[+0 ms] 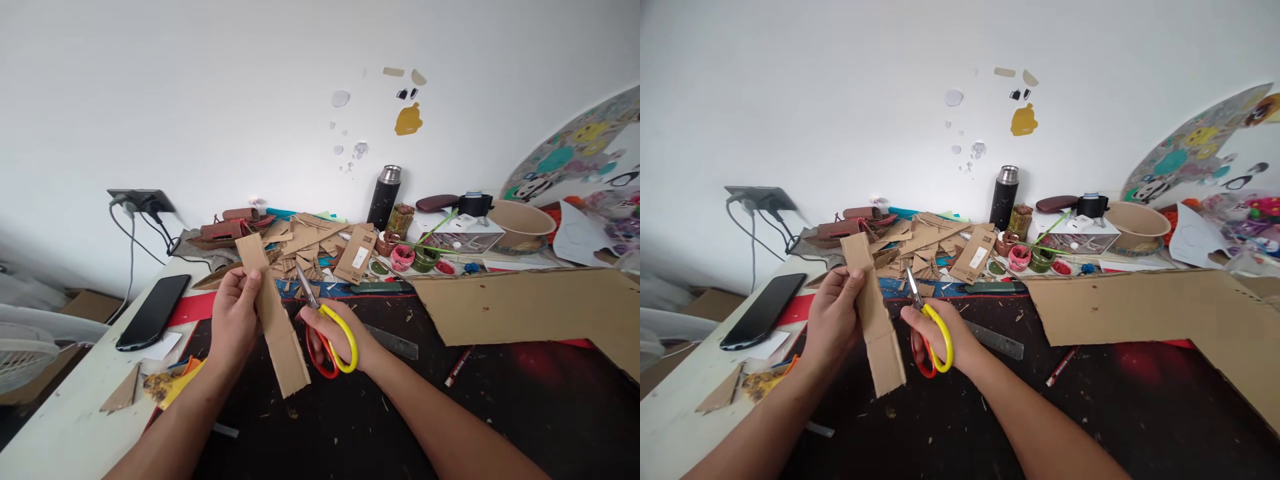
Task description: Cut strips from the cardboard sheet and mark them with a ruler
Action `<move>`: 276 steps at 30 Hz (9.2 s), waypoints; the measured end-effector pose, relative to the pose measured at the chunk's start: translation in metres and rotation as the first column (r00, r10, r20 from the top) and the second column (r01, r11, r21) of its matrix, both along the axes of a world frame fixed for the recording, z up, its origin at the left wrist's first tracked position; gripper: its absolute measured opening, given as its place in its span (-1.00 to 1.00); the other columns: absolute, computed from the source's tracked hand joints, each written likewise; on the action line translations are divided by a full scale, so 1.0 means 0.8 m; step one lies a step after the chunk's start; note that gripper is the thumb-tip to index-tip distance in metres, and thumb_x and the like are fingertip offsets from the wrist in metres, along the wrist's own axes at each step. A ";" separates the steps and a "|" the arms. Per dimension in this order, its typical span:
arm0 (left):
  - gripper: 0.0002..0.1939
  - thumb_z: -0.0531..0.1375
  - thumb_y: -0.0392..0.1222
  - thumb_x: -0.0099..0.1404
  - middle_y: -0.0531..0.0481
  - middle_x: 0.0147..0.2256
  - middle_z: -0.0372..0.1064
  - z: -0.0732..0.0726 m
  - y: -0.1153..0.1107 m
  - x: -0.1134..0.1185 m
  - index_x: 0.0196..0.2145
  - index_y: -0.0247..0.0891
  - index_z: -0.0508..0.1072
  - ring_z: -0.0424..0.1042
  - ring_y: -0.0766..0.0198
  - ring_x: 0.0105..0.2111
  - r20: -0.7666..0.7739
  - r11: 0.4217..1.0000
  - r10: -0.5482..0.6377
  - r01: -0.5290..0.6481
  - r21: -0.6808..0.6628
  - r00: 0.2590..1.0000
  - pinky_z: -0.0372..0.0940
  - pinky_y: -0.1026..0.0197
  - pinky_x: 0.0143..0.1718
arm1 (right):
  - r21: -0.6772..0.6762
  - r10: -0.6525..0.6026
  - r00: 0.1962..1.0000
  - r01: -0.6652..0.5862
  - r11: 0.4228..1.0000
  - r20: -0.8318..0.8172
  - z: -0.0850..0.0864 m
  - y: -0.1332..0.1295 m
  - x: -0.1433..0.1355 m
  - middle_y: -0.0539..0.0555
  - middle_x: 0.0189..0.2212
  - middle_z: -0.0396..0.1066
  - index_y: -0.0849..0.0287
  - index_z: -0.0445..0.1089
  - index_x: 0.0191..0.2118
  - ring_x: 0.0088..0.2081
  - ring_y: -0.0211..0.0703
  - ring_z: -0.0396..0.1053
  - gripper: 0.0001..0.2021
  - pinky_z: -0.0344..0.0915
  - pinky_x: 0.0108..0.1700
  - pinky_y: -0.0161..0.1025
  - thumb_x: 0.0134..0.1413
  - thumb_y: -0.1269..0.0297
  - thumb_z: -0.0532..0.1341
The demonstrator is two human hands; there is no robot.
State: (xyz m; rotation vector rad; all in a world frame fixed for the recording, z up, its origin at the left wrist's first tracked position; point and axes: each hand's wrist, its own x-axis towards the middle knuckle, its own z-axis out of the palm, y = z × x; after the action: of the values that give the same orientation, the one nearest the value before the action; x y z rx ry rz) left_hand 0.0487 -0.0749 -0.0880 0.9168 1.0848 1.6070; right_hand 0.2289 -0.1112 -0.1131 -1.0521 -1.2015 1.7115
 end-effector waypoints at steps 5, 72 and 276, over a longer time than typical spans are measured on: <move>-0.50 0.51 0.22 0.18 0.11 -0.34 0.47 -0.007 -0.004 0.003 -0.22 -0.16 0.43 0.43 0.30 -0.42 -0.106 0.999 -0.013 0.009 -0.037 0.994 0.36 0.31 -0.42 | -0.012 0.127 0.990 -0.127 0.992 0.062 -0.001 -0.009 -0.008 -0.18 -0.69 0.31 0.09 0.33 -0.28 -0.70 -0.26 0.28 -0.43 0.22 -0.66 -0.36 0.00 -0.33 0.45; -0.09 0.32 -0.03 0.39 0.19 -0.56 0.38 0.015 -0.035 0.018 0.55 -0.15 0.03 0.28 0.29 -0.62 -0.378 0.982 -0.139 0.176 0.067 0.915 0.19 0.30 -0.57 | 0.267 -0.036 0.913 -0.081 0.960 0.406 0.009 -0.017 0.004 -0.10 -0.64 0.37 0.08 0.35 -0.19 -0.65 -0.20 0.40 -0.49 0.25 -0.56 -0.32 0.43 -0.33 0.14; -0.12 0.36 0.04 0.37 0.16 -0.52 0.45 0.011 -0.032 0.019 0.50 -0.20 0.14 0.39 0.29 -0.58 -0.280 0.985 -0.144 0.163 0.047 0.949 0.33 0.31 -0.51 | 0.255 -0.066 0.827 -0.096 0.962 0.558 0.021 -0.020 0.001 -0.09 -0.67 0.33 0.11 0.41 -0.29 -0.67 -0.21 0.30 -0.54 0.10 -0.49 -0.28 0.42 -0.21 0.21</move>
State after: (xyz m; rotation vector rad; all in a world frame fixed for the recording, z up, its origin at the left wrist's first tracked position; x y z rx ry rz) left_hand 0.0641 -0.1002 -0.0794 1.2695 1.1203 1.4238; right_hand 0.2298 -0.1275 -0.0960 -1.4255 -1.7614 1.2152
